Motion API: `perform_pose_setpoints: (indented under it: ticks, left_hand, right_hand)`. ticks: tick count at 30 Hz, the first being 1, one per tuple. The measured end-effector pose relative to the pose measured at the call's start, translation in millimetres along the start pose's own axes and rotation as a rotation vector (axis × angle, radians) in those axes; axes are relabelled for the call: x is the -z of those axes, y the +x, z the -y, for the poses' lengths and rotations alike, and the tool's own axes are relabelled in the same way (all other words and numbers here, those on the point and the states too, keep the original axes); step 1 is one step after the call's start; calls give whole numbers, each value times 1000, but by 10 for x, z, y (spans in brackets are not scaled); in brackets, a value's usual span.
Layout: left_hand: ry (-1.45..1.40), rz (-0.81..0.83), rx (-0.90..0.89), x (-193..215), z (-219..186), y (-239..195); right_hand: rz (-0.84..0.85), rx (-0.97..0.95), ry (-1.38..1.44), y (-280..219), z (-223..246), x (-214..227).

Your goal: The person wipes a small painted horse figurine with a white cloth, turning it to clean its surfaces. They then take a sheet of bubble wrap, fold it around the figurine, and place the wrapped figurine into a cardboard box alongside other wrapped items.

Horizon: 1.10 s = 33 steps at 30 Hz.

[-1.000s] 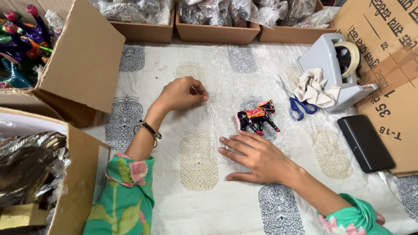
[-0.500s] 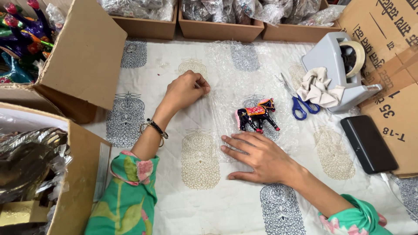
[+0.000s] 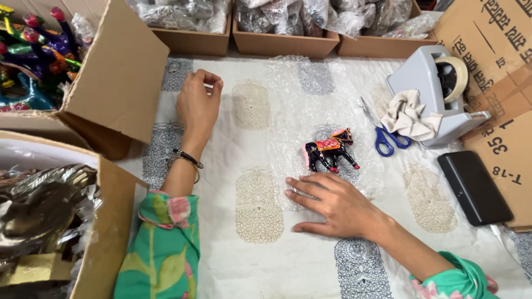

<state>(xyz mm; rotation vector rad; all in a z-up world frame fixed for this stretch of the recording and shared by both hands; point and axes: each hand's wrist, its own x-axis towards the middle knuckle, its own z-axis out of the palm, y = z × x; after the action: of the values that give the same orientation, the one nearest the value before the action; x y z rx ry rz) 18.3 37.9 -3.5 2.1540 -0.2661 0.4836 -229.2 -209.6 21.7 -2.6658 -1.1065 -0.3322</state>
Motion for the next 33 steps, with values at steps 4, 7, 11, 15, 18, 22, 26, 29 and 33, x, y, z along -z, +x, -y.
perform_pose_setpoints:
  ticks: [4,7,11,15,18,22,26,29,33]
  left_hand:
    - [450,-217,-327,3,181,-8]
    - [660,-194,-419,-90,380,18]
    - [890,-83,-456,-152,431,40]
    - [818,63,-362,-100,322,45]
    - [597,190,-249,-76,-57,4]
    - [80,172,-450,-332,-493,-232]
    - [38,560,-436,-479,-980,-613]
    - [200,771,-468,-602,-904,-763]
    - [362,1041,-400,-536,-784,-665]
  right_hand:
    - [-9,0,9,-9,-8,-13]
    - [-16,3,7,-14,-3,-2]
    - [-17,-8,10,-18,5,19]
    - [-40,-1,15,-53,-11,-19]
    - [-44,5,7,-56,-13,-22]
    - [-80,17,-26,-43,0,-13]
    - [-261,90,-296,-248,-228,-146]
    - [-389,-92,-262,-470,-546,-268]
    - [-289,-469,-72,-284,-583,-14]
